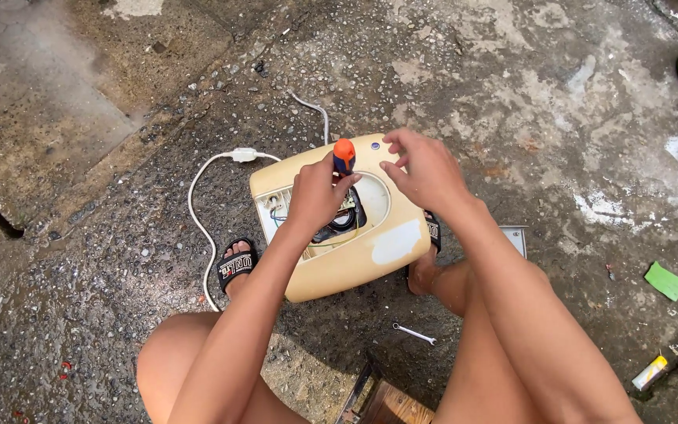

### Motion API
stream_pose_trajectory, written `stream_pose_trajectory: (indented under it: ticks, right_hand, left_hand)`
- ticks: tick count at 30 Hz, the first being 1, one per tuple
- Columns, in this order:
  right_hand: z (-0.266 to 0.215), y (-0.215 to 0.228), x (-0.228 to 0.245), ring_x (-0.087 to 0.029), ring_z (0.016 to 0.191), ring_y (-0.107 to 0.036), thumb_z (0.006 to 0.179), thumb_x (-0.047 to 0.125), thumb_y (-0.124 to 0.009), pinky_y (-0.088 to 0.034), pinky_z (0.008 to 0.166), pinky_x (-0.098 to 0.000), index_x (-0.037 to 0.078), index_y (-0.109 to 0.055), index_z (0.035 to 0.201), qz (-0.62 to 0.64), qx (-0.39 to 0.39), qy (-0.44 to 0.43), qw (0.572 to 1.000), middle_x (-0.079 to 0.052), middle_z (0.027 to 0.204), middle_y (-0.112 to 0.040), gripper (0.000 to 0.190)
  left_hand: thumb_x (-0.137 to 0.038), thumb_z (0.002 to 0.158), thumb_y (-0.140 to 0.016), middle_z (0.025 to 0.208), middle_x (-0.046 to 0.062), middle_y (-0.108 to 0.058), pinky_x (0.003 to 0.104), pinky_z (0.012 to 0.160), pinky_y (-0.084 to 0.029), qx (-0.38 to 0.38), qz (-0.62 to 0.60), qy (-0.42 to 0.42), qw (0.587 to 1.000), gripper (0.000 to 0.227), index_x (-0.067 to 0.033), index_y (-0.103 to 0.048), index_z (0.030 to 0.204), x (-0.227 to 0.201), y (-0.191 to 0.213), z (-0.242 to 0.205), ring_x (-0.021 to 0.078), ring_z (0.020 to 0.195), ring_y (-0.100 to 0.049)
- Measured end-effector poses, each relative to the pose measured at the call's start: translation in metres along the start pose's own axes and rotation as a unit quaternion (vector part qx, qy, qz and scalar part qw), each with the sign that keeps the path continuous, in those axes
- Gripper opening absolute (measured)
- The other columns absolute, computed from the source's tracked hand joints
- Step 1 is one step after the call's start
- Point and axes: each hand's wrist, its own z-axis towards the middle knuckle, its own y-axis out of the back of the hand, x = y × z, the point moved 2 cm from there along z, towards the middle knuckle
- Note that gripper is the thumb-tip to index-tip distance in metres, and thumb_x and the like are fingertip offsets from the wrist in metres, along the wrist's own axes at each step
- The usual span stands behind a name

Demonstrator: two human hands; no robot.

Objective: Disassembling a water heater by removing screws and the outer casing to access internal components.

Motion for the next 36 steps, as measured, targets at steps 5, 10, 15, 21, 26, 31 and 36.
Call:
stream_pose_trajectory:
  ticks: [5, 10, 15, 21, 26, 31, 36]
  right_hand:
    - [-0.008, -0.002, -0.012, -0.031, 0.102, -0.075, 0.086, 0.018, -0.074, -0.057, 0.090, -0.0495, 0.007, -0.071, 0.120, -0.002, 0.115, -0.057, 0.992, -0.014, 0.111, -0.077, 0.035]
    - [-0.002, -0.016, 0.000, -0.035, 0.105, -0.075, 0.082, 0.013, -0.080, -0.061, 0.088, -0.0466, 0.006, -0.069, 0.125, 0.090, 0.155, -0.045, 0.983, -0.020, 0.114, -0.076, 0.045]
    - [-0.013, -0.011, 0.032, -0.040, 0.109, -0.073, 0.084, 0.006, -0.080, -0.061, 0.089, -0.0470, 0.004, -0.066, 0.130, 0.189, 0.168, -0.029, 0.967, -0.029, 0.120, -0.070, 0.049]
    - [-0.004, -0.030, 0.023, -0.021, 0.077, -0.078, 0.088, -0.005, -0.070, -0.066, 0.073, -0.0287, -0.006, -0.075, 0.105, 0.288, 0.135, 0.004, 0.948, -0.023, 0.090, -0.077, 0.017]
    - [-0.009, -0.019, 0.036, -0.017, 0.072, -0.076, 0.088, -0.004, -0.072, -0.066, 0.071, -0.0270, -0.008, -0.074, 0.105, 0.309, 0.138, 0.014, 0.941, -0.022, 0.087, -0.077, 0.018]
    - [-0.011, -0.007, 0.038, -0.015, 0.067, -0.076, 0.089, -0.003, -0.072, -0.066, 0.068, -0.0267, -0.007, -0.076, 0.101, 0.302, 0.137, 0.025, 0.943, -0.021, 0.083, -0.078, 0.014]
    - [-0.030, 0.044, 0.048, -0.019, 0.066, -0.074, 0.091, -0.004, -0.067, -0.066, 0.067, -0.0308, -0.006, -0.077, 0.095, 0.264, 0.101, 0.041, 0.958, -0.021, 0.076, -0.076, 0.011]
  left_hand:
    - [-0.027, 0.097, -0.073, 0.103, 0.018, -0.077, 0.049, 0.087, -0.060, -0.046, -0.078, 0.018, 0.996, 0.033, 0.0024, -0.066, 0.111, 0.013, 0.022, -0.002, 0.0318, 0.095, -0.077]
    - [-0.025, 0.101, -0.070, 0.099, 0.020, -0.076, 0.046, 0.081, -0.062, -0.075, -0.151, 0.005, 0.986, 0.032, 0.0041, -0.066, 0.114, 0.009, 0.046, -0.011, 0.0293, 0.090, -0.078]
    - [-0.025, 0.101, -0.070, 0.099, 0.023, -0.075, 0.041, 0.083, -0.063, -0.085, -0.227, 0.002, 0.970, 0.036, 0.0068, -0.065, 0.117, -0.008, 0.064, -0.030, 0.0278, 0.090, -0.078]
    - [-0.027, 0.101, -0.070, 0.101, 0.021, -0.073, 0.038, 0.087, -0.063, -0.105, -0.301, 0.005, 0.948, 0.039, 0.0075, -0.063, 0.118, -0.006, 0.078, -0.036, 0.0257, 0.094, -0.076]
    - [-0.027, 0.102, -0.068, 0.102, 0.019, -0.073, 0.035, 0.088, -0.063, -0.109, -0.332, 0.020, 0.937, 0.038, 0.0067, -0.063, 0.118, 0.002, 0.086, -0.036, 0.0236, 0.094, -0.076]
    - [-0.029, 0.100, -0.069, 0.102, 0.018, -0.073, 0.034, 0.087, -0.065, -0.107, -0.369, 0.040, 0.922, 0.039, 0.0056, -0.063, 0.117, 0.012, 0.081, -0.030, 0.0233, 0.092, -0.077]
    - [-0.033, 0.100, -0.067, 0.103, 0.016, -0.074, 0.033, 0.088, -0.065, -0.119, -0.452, 0.077, 0.881, 0.040, 0.0041, -0.061, 0.116, 0.006, 0.079, -0.028, 0.0206, 0.091, -0.078]
